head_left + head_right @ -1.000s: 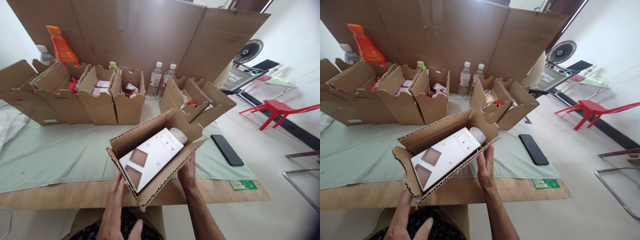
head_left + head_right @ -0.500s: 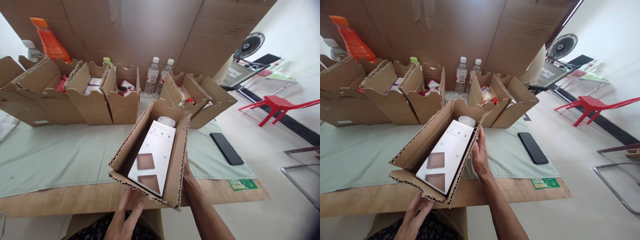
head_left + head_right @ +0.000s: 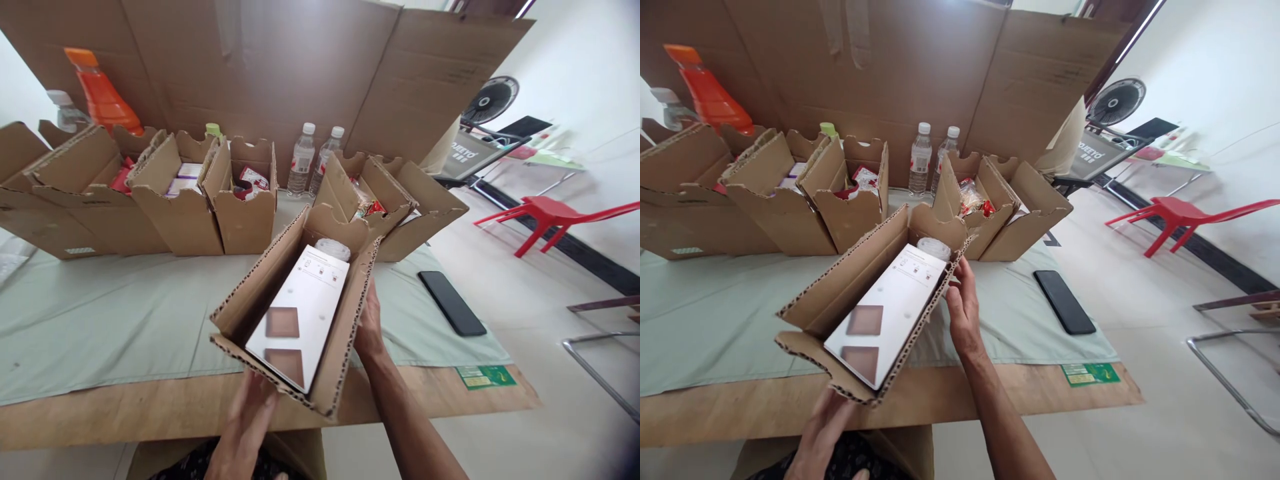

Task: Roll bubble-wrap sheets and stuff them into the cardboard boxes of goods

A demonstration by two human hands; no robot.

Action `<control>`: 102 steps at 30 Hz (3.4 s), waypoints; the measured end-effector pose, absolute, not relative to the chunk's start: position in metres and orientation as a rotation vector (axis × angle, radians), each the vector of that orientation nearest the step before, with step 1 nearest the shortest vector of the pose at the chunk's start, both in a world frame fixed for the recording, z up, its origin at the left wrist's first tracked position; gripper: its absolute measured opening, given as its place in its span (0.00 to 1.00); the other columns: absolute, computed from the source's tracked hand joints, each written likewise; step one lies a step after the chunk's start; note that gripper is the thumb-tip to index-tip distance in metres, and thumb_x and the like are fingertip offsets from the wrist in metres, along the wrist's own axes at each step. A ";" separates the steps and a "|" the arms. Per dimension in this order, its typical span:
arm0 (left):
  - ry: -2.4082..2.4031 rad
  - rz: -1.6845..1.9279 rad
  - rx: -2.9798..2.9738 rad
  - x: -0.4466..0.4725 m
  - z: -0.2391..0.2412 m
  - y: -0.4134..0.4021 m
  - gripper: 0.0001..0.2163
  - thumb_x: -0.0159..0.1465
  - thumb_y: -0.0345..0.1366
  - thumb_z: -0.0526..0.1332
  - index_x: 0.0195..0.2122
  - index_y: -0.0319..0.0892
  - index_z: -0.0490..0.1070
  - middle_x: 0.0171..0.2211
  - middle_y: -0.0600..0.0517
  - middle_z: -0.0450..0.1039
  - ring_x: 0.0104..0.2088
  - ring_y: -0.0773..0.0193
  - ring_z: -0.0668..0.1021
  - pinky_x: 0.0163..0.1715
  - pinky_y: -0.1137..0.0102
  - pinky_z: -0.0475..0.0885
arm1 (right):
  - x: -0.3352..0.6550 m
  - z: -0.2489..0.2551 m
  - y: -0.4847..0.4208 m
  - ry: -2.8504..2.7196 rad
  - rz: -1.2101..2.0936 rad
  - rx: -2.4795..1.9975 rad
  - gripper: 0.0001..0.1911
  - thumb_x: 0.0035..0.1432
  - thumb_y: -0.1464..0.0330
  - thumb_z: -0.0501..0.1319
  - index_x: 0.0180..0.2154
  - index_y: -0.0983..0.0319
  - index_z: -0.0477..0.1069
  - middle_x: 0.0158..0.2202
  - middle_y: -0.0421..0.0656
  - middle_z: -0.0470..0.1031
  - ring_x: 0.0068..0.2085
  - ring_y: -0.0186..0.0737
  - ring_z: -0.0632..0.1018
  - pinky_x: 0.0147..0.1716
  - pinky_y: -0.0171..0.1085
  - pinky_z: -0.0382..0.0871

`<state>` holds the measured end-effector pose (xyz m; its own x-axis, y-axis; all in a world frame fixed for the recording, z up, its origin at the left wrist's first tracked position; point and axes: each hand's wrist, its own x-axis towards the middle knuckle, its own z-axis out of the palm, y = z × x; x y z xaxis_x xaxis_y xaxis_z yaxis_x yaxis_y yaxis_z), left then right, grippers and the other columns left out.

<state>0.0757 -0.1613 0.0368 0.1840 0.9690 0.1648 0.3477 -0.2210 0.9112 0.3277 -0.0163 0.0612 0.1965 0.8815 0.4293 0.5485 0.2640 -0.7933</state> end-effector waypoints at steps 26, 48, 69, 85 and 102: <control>1.108 1.128 1.600 0.114 0.044 -0.029 0.34 0.71 0.50 0.59 0.74 0.49 0.50 0.75 0.39 0.51 0.74 0.42 0.59 0.68 0.42 0.62 | 0.360 0.022 -0.136 -1.306 0.396 -1.690 0.23 0.59 0.54 0.66 0.51 0.60 0.74 0.46 0.52 0.81 0.49 0.56 0.82 0.43 0.48 0.80; 1.041 1.130 1.609 0.130 0.024 0.030 0.32 0.70 0.40 0.58 0.74 0.42 0.51 0.75 0.38 0.54 0.74 0.44 0.61 0.73 0.44 0.54 | 0.336 0.057 0.008 -1.615 0.302 -1.996 0.16 0.56 0.53 0.63 0.38 0.57 0.68 0.32 0.42 0.82 0.34 0.47 0.82 0.32 0.39 0.67; 1.014 0.946 1.539 0.125 0.017 0.051 0.39 0.64 0.36 0.62 0.76 0.51 0.51 0.79 0.46 0.38 0.76 0.39 0.53 0.64 0.46 0.70 | 0.348 0.022 0.069 -1.567 0.275 -1.922 0.19 0.61 0.57 0.57 0.46 0.60 0.79 0.37 0.48 0.85 0.39 0.49 0.84 0.40 0.43 0.74; 1.213 1.271 1.196 0.130 0.021 0.048 0.21 0.60 0.29 0.59 0.56 0.38 0.70 0.57 0.38 0.75 0.58 0.49 0.78 0.60 0.51 0.74 | 0.206 0.160 0.094 -2.047 0.148 -1.600 0.33 0.65 0.70 0.55 0.70 0.63 0.58 0.34 0.44 0.82 0.34 0.46 0.81 0.38 0.39 0.70; 1.423 1.612 1.205 0.018 0.048 -0.084 0.26 0.68 0.39 0.64 0.67 0.52 0.65 0.70 0.46 0.64 0.68 0.48 0.70 0.65 0.54 0.69 | 0.320 0.161 -0.110 -1.928 0.092 -1.515 0.06 0.65 0.57 0.64 0.39 0.50 0.78 0.32 0.41 0.82 0.31 0.46 0.82 0.31 0.41 0.77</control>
